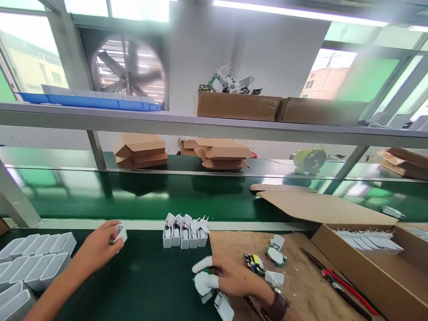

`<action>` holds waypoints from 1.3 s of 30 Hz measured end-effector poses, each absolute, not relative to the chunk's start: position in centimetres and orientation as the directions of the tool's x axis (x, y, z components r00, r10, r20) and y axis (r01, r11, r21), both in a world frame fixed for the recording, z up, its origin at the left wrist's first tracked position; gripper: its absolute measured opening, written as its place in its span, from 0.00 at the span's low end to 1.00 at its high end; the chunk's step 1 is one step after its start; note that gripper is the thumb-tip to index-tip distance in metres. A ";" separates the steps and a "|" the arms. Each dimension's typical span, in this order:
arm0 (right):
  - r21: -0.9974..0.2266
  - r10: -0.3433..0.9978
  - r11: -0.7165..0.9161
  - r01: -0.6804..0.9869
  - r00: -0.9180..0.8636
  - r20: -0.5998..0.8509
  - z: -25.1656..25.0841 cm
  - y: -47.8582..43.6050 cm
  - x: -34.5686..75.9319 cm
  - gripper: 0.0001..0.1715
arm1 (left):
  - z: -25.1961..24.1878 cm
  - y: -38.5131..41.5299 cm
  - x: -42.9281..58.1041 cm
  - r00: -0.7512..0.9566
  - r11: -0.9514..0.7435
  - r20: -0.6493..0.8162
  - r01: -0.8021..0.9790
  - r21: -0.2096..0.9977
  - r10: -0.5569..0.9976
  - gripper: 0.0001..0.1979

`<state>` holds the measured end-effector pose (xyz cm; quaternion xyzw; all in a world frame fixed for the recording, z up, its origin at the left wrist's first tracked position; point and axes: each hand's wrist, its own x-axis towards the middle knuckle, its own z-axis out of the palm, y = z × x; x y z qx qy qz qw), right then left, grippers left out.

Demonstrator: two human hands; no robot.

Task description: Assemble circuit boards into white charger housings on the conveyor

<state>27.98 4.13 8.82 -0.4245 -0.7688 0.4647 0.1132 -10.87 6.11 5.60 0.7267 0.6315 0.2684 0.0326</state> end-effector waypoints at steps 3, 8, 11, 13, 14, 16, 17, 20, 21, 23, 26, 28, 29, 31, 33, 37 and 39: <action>-0.715 0.815 0.296 0.633 -0.558 -0.156 7.5 3.6 26.2 0.26 | 5.0 4.3 -5.2 0.272 -0.403 0.312 0.750 0.524 0.910 0.10; -0.467 0.901 0.313 0.827 -0.414 -0.130 6.5 1.1 26.1 0.38 | 2.5 1.8 0.5 0.437 -0.495 0.255 0.624 0.605 0.863 0.08; -0.418 0.908 0.335 0.844 -0.408 -0.096 5.8 0.1 26.5 0.29 | 1.2 1.6 1.1 0.406 -0.474 0.271 0.570 0.671 0.873 0.09; -0.434 0.901 0.360 0.826 -0.428 -0.068 5.6 0.0 26.5 0.22 | 0.5 1.5 0.9 0.370 -0.425 0.249 0.536 0.730 0.895 0.18; -0.429 0.895 0.382 0.818 -0.443 -0.048 5.6 0.1 26.4 0.19 | 0.2 1.5 0.8 0.355 -0.397 0.231 0.522 0.755 0.906 0.23; -0.386 0.870 0.465 0.797 -0.492 0.033 5.7 0.3 25.7 0.18 | -0.5 1.3 0.4 0.327 -0.345 0.196 0.503 0.792 0.925 0.29; -0.340 0.855 0.506 0.793 -0.514 0.074 5.8 0.3 25.1 0.19 | -0.7 1.2 0.3 0.314 -0.330 0.188 0.497 0.802 0.930 0.31; -0.190 0.832 0.554 0.810 -0.541 0.119 5.9 0.0 23.0 0.22 | -1.0 1.0 -0.1 0.321 -0.351 0.211 0.479 0.805 0.923 0.34; -0.201 0.837 0.547 0.812 -0.538 0.103 6.1 -0.2 22.3 0.20 | -1.0 1.0 -0.2 0.344 -0.377 0.227 0.473 0.796 0.911 0.34; -0.345 0.855 0.500 0.794 -0.516 0.051 6.6 -0.4 21.7 0.18 | -0.6 1.0 -0.5 0.400 -0.428 0.248 0.463 0.776 0.882 0.30; -0.554 0.886 0.386 0.738 -0.463 0.001 7.5 0.0 22.8 0.29 | 0.4 1.1 -1.2 0.421 -0.430 0.231 0.473 0.769 0.877 0.20; -0.581 0.900 0.345 0.737 -0.435 -0.017 7.8 0.5 24.2 0.37 | 1.1 1.3 -1.7 0.418 -0.421 0.224 0.470 0.776 0.880 0.19; -0.581 0.902 0.329 0.745 -0.429 -0.039 7.7 0.6 24.8 0.39 | 1.4 1.5 -1.9 0.421 -0.423 0.227 0.463 0.779 0.878 0.19; -0.567 0.904 0.295 0.770 -0.416 -0.096 7.0 0.5 25.6 0.41 | 1.8 1.7 -2.3 0.435 -0.431 0.233 0.441 0.787 0.870 0.22; -0.533 0.910 0.292 0.794 -0.402 -0.101 6.0 -0.1 25.5 0.39 | 1.8 1.8 -2.4 0.439 -0.419 0.221 0.429 0.800 0.871 0.25; -0.454 0.902 0.379 0.806 -0.432 -0.014 4.4 -0.9 24.7 0.32 | 1.0 1.6 -2.3 0.372 -0.368 0.212 0.424 0.827 0.904 0.30; -0.478 0.897 0.410 0.777 -0.438 0.058 4.4 -0.5 24.6 0.30 | 0.6 1.3 -1.9 0.331 -0.346 0.215 0.413 0.842 0.919 0.31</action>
